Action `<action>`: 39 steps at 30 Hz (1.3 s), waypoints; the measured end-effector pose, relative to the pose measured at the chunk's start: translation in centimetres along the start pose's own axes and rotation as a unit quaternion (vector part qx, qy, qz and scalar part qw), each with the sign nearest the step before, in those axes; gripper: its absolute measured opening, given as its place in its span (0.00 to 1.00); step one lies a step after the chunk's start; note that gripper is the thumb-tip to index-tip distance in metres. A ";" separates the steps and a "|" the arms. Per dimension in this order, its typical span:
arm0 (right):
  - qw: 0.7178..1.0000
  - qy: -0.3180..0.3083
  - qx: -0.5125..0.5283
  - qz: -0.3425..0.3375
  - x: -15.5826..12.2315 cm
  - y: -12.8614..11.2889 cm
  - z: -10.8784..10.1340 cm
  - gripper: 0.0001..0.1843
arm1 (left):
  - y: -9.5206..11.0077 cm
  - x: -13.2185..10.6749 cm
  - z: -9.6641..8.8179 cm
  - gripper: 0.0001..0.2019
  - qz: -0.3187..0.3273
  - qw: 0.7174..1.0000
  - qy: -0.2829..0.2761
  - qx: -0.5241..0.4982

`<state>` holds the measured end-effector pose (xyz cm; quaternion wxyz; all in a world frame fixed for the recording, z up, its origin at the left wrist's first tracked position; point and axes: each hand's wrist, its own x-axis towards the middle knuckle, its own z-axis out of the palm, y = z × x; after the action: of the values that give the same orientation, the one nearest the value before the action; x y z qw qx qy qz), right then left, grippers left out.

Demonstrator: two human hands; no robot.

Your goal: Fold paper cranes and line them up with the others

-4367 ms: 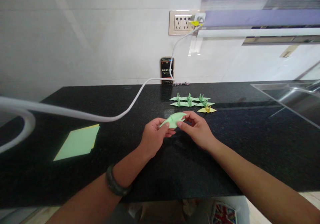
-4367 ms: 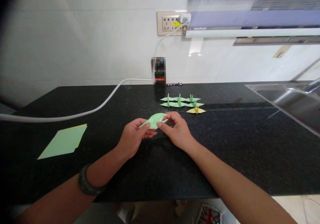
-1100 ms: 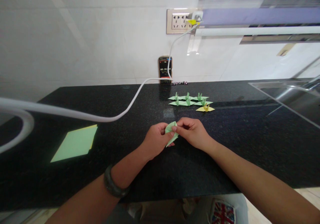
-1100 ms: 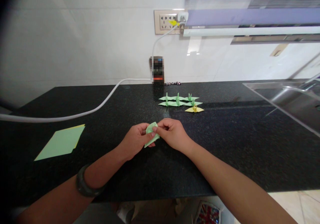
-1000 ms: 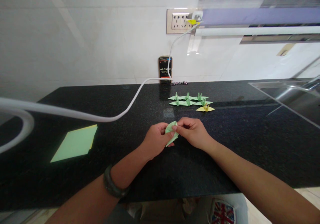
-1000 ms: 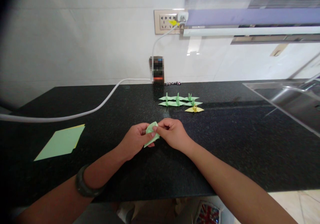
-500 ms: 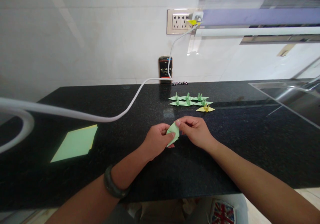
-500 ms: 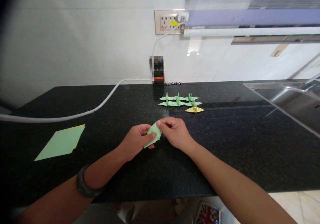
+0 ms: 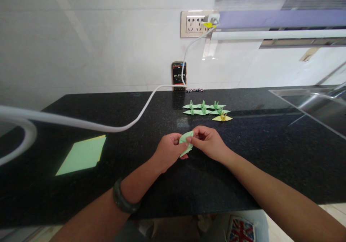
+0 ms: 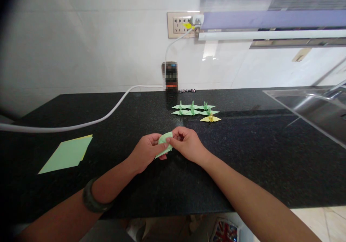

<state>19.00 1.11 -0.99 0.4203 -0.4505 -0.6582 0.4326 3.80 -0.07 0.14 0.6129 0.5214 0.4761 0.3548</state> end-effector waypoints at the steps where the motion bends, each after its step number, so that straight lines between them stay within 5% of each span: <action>1: 1.000 0.003 -0.014 -0.004 0.0 0.0 0.0 0.11 | 0.0 0.0 0.0 0.08 0.000 1.000 -0.002 0.002; 7: 0.998 0.027 -0.061 -0.017 0.1 -0.5 -0.5 0.19 | 0.2 -0.1 0.2 0.07 -0.009 1.000 -0.003 -0.003; 13: 1.000 -0.023 0.005 -0.013 0.1 -0.2 -0.2 0.09 | 0.4 -0.1 0.1 0.09 0.000 0.997 -0.004 -0.082; 20: 0.998 0.037 -0.030 -0.049 0.1 -0.1 -0.6 0.08 | 0.2 0.3 -0.5 0.15 -0.043 0.967 -0.071 -0.240; 31: 0.992 0.045 -0.102 -0.061 -0.1 0.2 -0.1 0.10 | -0.2 0.2 -0.5 0.13 -0.009 0.963 -0.104 -0.247; 39: 0.998 0.036 -0.041 -0.043 -0.3 -0.1 0.2 0.10 | -0.2 0.3 -0.5 0.16 -0.040 0.962 -0.123 -0.242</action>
<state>18.90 0.74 -1.03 0.4434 -0.4539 -0.6782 0.3707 3.37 0.29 -0.11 0.7882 0.3777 0.3179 0.3675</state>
